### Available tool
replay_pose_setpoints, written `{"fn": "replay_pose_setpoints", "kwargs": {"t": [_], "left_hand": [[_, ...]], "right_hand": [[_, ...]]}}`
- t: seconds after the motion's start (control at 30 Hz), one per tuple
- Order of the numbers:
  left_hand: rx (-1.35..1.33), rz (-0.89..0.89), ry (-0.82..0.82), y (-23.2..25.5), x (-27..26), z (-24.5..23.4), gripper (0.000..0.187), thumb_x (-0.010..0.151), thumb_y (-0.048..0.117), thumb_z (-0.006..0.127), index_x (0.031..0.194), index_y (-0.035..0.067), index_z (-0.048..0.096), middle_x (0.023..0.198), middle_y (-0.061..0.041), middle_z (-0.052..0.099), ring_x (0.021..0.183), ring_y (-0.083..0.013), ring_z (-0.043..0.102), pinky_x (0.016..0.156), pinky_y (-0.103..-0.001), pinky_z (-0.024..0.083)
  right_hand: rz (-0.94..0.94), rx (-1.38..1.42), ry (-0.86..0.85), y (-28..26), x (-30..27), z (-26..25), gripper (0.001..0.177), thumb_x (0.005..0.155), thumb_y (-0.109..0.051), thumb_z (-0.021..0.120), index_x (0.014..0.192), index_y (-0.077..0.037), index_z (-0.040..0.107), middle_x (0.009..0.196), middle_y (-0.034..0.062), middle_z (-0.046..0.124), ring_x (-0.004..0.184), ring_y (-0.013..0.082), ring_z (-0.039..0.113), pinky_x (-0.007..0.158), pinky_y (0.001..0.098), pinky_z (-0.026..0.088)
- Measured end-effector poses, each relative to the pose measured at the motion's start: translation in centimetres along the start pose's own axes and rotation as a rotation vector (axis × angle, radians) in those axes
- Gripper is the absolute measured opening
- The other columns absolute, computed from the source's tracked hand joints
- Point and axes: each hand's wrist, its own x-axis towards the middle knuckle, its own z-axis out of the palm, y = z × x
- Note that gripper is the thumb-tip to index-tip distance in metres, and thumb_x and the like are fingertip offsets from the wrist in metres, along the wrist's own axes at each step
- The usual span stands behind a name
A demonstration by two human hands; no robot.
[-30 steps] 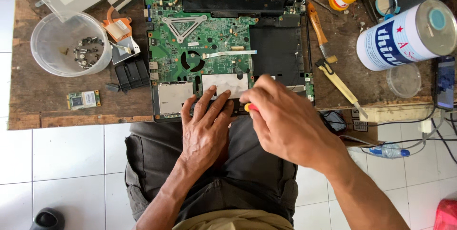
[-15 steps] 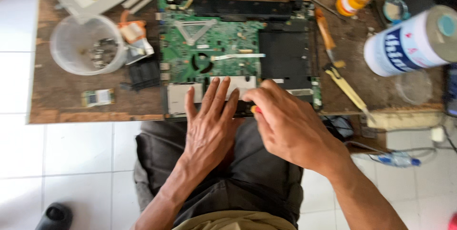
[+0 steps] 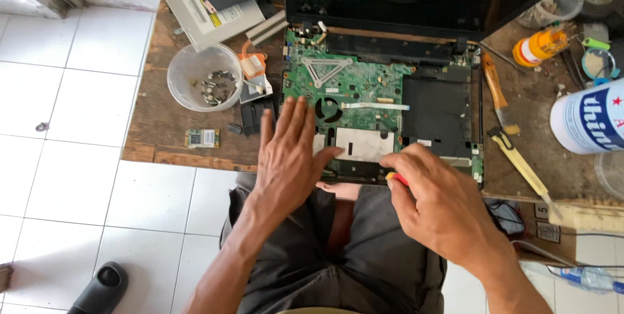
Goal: The person uses a screwdriver to remove screws from a circuit board inside an open electronic device. They place the removed screws into a small plastic container and continue unscrewing components from the board.
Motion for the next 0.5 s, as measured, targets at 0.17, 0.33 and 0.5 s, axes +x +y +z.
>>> {"fn": "replay_pose_setpoints", "kwargs": {"t": [0.17,0.33,0.5], "left_hand": [[0.018,0.043,-0.001,-0.7,-0.3,-0.5,0.089,0.112,0.068,0.048,0.165,-0.003,0.050,0.173,-0.023,0.047,0.166,-0.0392,0.037,0.136,-0.069,0.016],[0.119,0.043,-0.028,-0.5,1.6,-2.0,0.085,0.111,0.070,0.043,0.153,-0.001,0.063,0.162,-0.021,0.063,0.155,-0.0359,0.053,0.132,-0.075,0.016],[0.097,0.045,0.095,-0.4,4.8,-1.0,0.061,0.108,0.051,0.068,0.146,0.003,0.064,0.141,-0.017,0.067,0.135,-0.0377,0.061,0.128,-0.079,0.024]], "right_hand": [[-0.029,0.047,0.038,0.4,0.0,0.9,0.024,0.108,-0.018,0.062,0.132,-0.016,0.067,0.112,-0.0002,0.068,0.077,0.0245,0.071,0.054,0.0455,0.057],[-0.151,-0.226,0.255,0.3,0.3,1.3,0.013,0.108,-0.026,0.073,0.117,-0.018,0.074,0.097,-0.0023,0.076,0.078,0.0232,0.076,0.059,0.0414,0.058],[0.065,-0.069,-0.046,0.0,0.3,-0.3,0.029,0.105,-0.039,0.068,0.127,-0.021,0.069,0.113,-0.0029,0.068,0.087,0.0277,0.075,0.060,0.0519,0.065]]}}
